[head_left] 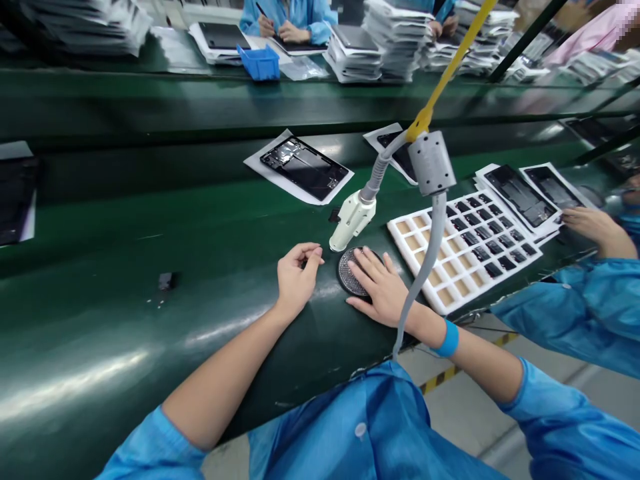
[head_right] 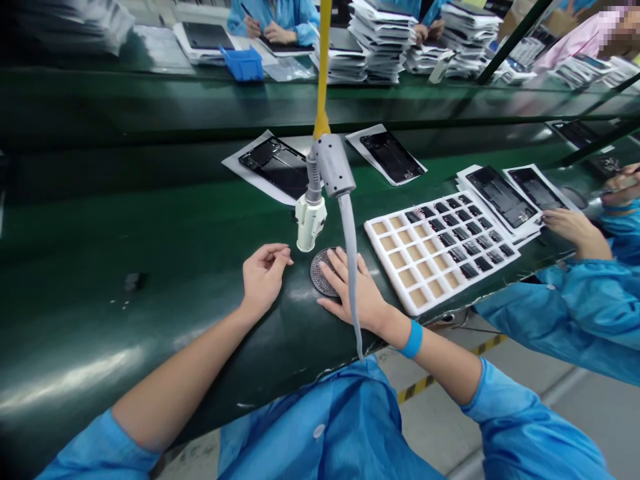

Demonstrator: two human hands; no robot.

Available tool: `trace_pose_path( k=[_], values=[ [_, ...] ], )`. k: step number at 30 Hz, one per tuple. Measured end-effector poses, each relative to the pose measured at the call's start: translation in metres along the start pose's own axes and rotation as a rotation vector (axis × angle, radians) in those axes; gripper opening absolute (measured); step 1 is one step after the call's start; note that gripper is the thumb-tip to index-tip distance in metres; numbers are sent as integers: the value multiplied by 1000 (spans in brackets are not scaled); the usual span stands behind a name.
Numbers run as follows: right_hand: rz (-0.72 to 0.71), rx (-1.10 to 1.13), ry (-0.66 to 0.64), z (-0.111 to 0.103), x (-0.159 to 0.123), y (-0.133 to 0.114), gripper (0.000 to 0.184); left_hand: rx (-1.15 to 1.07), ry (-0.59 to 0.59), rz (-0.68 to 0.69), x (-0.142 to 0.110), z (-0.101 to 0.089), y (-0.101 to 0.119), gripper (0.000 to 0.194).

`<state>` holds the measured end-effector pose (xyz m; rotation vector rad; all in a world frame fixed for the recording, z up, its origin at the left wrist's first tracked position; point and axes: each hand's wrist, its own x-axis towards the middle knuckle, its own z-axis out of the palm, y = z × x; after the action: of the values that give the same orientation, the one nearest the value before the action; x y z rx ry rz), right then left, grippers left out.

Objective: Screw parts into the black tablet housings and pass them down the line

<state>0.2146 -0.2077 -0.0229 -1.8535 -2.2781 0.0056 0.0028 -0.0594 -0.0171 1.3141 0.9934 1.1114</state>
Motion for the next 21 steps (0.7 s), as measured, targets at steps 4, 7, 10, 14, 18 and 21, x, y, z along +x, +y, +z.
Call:
trace_pose_path(
  k=[4, 7, 10, 14, 18, 21],
  values=[
    [-164, -23, -101, -3, 5, -7, 92, 20, -8, 16, 2, -2, -2, 27],
    [-115, -18, -83, -4, 7, 0, 93, 67, -18, 74, 16, -16, -5, 26],
    [-55, -8, -38, -5, -6, -2, 93, 95, -7, 31, 45, -39, -8, 23],
    [-145, 44, -40, -6, -13, -27, 90, -94, 107, -208, 104, -60, -8, 32],
    [-96, 53, -86, -12, 5, -29, 88, -277, 186, -341, 171, -65, -4, 23],
    [-17, 24, -130, -19, -3, -19, 91, -259, 164, -467, 211, -74, -2, 18]
  ],
)
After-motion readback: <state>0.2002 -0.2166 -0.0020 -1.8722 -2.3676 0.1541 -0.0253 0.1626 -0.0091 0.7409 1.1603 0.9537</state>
